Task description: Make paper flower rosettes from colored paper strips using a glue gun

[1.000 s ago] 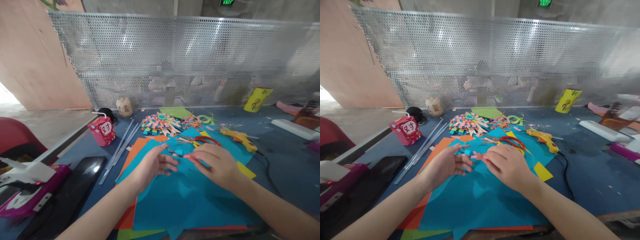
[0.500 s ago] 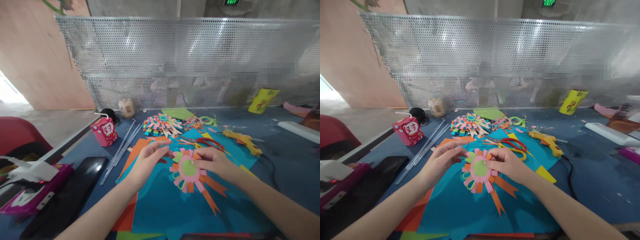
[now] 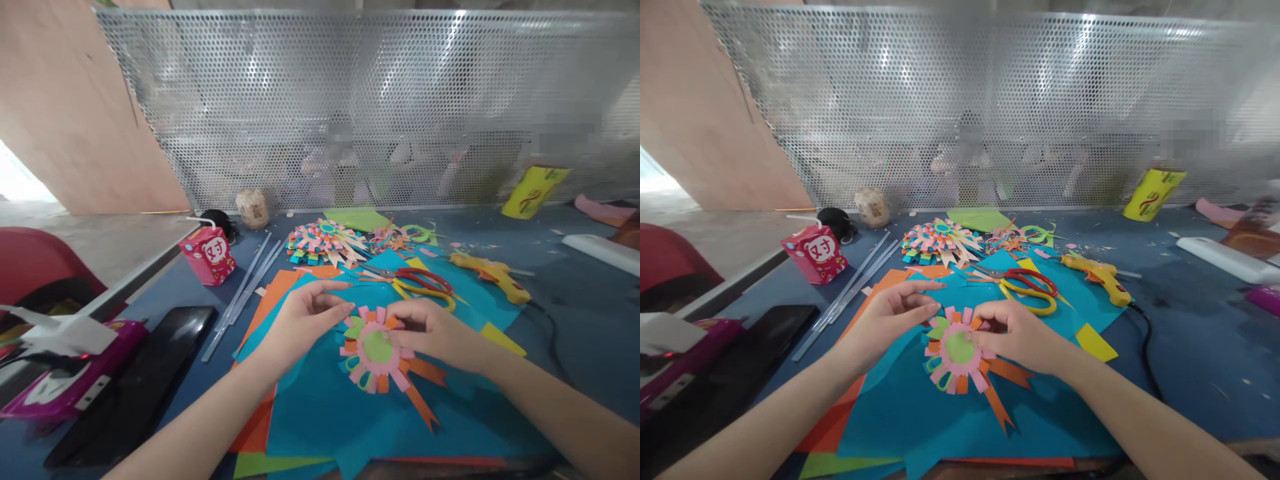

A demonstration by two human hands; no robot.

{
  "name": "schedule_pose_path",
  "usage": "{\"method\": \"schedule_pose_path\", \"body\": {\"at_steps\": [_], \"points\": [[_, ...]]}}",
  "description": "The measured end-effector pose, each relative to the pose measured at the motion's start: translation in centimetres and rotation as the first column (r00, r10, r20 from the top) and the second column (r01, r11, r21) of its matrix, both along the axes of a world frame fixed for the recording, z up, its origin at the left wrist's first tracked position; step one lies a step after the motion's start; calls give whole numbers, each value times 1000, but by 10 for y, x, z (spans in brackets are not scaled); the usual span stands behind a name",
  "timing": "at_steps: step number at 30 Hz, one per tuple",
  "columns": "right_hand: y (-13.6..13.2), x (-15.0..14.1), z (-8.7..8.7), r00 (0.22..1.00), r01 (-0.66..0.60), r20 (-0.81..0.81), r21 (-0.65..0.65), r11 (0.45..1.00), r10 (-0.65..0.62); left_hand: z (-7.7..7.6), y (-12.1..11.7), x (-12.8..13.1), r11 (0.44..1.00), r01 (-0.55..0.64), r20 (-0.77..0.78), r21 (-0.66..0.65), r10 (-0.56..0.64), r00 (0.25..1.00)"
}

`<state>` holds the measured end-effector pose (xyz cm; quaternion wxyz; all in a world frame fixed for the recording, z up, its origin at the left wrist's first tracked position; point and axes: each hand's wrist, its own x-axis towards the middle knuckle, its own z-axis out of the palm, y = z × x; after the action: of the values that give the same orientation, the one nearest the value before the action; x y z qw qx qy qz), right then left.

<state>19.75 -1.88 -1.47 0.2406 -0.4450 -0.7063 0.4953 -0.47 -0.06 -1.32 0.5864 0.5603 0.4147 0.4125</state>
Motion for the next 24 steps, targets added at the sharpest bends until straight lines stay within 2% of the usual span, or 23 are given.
{"method": "schedule_pose_path", "body": {"at_steps": [8,15,18,20,22,23,24], "points": [[1,-1,0,999,12,34,68,998,-14,0,1,-1,1000,-13,27,-17,13,1000],[-1,-1,1,999,6,37,20,1000,-7,0,1,-1,1000,-26,16,-13,26,1000],[0,0,1,999,14,45,30,999,-16,-2,1,-1,999,-41,-33,29,42,999],[1,1,0,999,10,34,40,999,-12,-2,1,-2,990,-60,-100,127,73,992],[3,2,-1,1000,9,12,30,1000,-10,2,-1,-4,938,-97,-193,332,168,967],[4,2,-2,1000,13,2,21,1000,-13,5,-3,-6,872,-96,-232,480,232,945],[5,2,-3,1000,21,-10,17,1000,-21,9,-7,-8,770,-72,-255,634,296,920]]}}
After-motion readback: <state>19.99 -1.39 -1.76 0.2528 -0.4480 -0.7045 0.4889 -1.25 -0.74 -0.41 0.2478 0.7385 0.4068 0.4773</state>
